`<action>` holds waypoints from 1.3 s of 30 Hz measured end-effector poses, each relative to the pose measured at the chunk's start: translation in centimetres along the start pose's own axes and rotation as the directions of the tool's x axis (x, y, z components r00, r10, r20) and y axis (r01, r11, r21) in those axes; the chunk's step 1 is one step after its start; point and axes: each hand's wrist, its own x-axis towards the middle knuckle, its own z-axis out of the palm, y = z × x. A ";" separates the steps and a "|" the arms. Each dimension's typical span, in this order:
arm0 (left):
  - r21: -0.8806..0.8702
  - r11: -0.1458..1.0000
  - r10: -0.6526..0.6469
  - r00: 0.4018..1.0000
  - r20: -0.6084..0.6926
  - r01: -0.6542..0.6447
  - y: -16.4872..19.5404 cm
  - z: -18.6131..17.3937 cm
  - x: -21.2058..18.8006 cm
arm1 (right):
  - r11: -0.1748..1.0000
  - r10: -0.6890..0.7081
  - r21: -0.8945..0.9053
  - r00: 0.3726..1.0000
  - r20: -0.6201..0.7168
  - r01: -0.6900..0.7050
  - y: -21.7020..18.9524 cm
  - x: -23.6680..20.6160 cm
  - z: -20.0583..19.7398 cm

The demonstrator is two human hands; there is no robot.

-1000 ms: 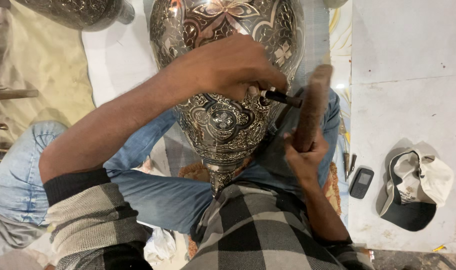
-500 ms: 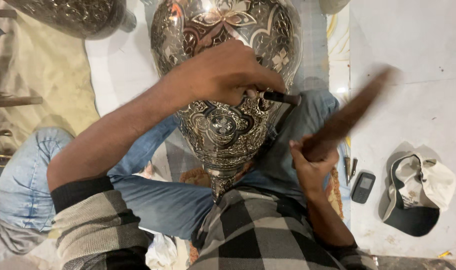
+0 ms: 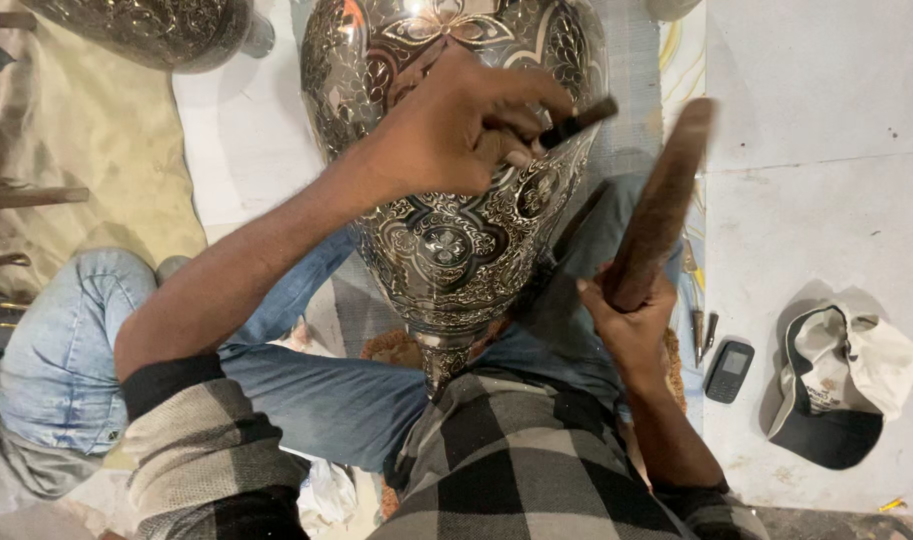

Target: The person sits cross-legged on the floor with a large ornate brass vessel braced on their lap. They hold a small chisel against the embossed floral patterns and strike it with a wooden mallet, working across different areas of the decorated surface to deepen the engraving.

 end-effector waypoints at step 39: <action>0.367 0.919 0.004 0.936 0.352 -0.142 0.0 0.5 2.6 | 0.978 0.110 0.183 0.993 -0.043 -0.101 2.3 1.1 2.7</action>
